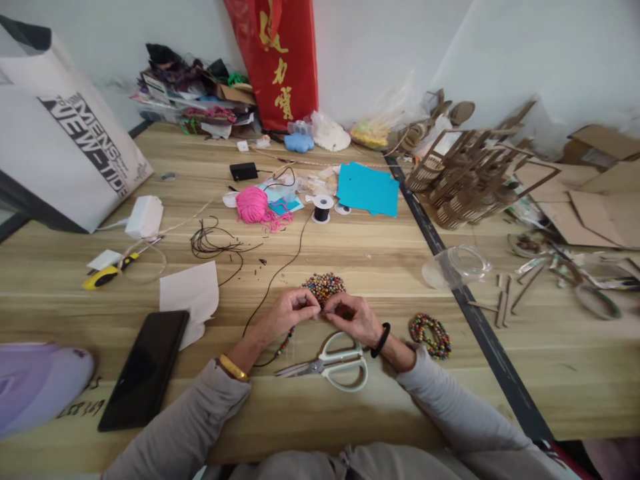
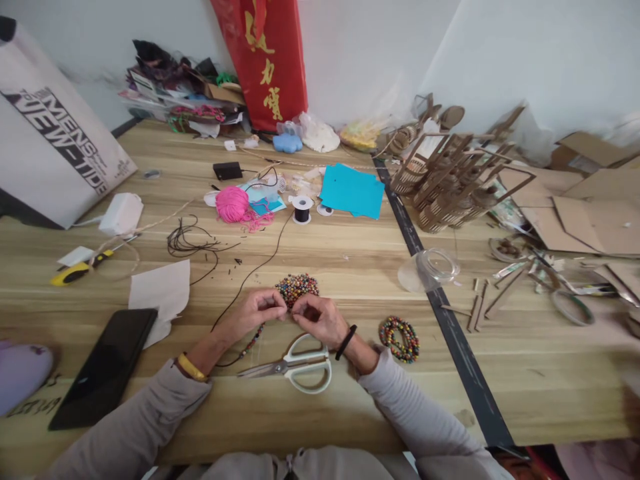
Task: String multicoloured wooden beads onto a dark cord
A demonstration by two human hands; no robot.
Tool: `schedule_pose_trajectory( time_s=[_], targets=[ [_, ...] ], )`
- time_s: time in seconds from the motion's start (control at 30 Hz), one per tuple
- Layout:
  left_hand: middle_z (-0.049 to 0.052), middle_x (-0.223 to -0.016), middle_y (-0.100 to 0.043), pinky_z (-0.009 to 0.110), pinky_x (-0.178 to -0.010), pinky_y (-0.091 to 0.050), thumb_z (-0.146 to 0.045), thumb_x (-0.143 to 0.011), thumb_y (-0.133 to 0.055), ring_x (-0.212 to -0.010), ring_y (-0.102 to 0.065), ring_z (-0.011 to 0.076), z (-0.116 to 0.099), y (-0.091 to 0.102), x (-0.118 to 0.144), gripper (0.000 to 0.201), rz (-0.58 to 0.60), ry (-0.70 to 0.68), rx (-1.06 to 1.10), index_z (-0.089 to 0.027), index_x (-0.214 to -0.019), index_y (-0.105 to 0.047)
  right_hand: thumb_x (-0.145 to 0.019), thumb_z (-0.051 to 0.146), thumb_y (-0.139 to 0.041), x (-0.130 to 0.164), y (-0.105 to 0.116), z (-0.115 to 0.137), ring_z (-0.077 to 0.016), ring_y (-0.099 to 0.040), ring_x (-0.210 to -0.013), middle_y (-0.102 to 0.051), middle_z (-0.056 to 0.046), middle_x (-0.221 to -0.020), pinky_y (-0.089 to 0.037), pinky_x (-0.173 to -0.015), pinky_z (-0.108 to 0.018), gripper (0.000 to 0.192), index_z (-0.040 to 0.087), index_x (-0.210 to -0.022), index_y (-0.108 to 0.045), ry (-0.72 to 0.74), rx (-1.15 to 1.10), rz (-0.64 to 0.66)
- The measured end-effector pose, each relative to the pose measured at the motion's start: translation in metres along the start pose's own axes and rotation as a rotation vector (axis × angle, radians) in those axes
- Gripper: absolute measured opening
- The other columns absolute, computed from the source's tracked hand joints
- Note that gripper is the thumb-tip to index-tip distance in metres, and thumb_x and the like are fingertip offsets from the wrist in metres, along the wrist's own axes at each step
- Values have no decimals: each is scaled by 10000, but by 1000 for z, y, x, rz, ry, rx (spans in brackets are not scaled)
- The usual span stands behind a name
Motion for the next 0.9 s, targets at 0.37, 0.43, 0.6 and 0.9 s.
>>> schedule_pose_trajectory(
  time_s=[0.37,0.43,0.6,0.9],
  targets=[
    [3,-642,-605,223,-609,-392,-280,-729,-645,-620,-528,116,1,-2,1,160,-6,-10,-38,-131,-713,-587,-804,298,-644,-2,0,-2,-93,-544,-568,-639,-13,-703,-433,-514,-200,139,160,-806,-628,-11,-67,40],
    [2,-642,-599,223,-609,-389,-277,-727,-644,-622,-526,117,1,-3,1,159,-6,-12,-44,-130,-712,-586,-802,282,-638,-2,0,-2,-89,-533,-564,-632,-11,-698,-422,-514,-199,128,155,-808,-624,-16,-72,49],
    [-1,-635,-594,221,-603,-383,-272,-742,-628,-612,-514,114,-1,-4,1,156,-12,-29,-84,-131,-695,-581,-800,288,-635,-2,1,0,-87,-517,-554,-618,-7,-690,-408,-510,-201,136,154,-800,-617,-28,-83,54],
    [-3,-644,-590,213,-592,-373,-267,-748,-624,-613,-509,107,2,-4,2,149,-16,-30,-106,-126,-710,-590,-793,304,-646,-1,1,-1,-83,-516,-562,-611,-4,-692,-410,-513,-190,155,153,-806,-618,-47,-90,63]
  ],
)
Point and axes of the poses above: each hand's wrist, its own x-axis away from the middle knuckle, its own y-axis out of the back of the hand, z = x × y, the point moved 3 cm from there along -x, towards the middle knuckle
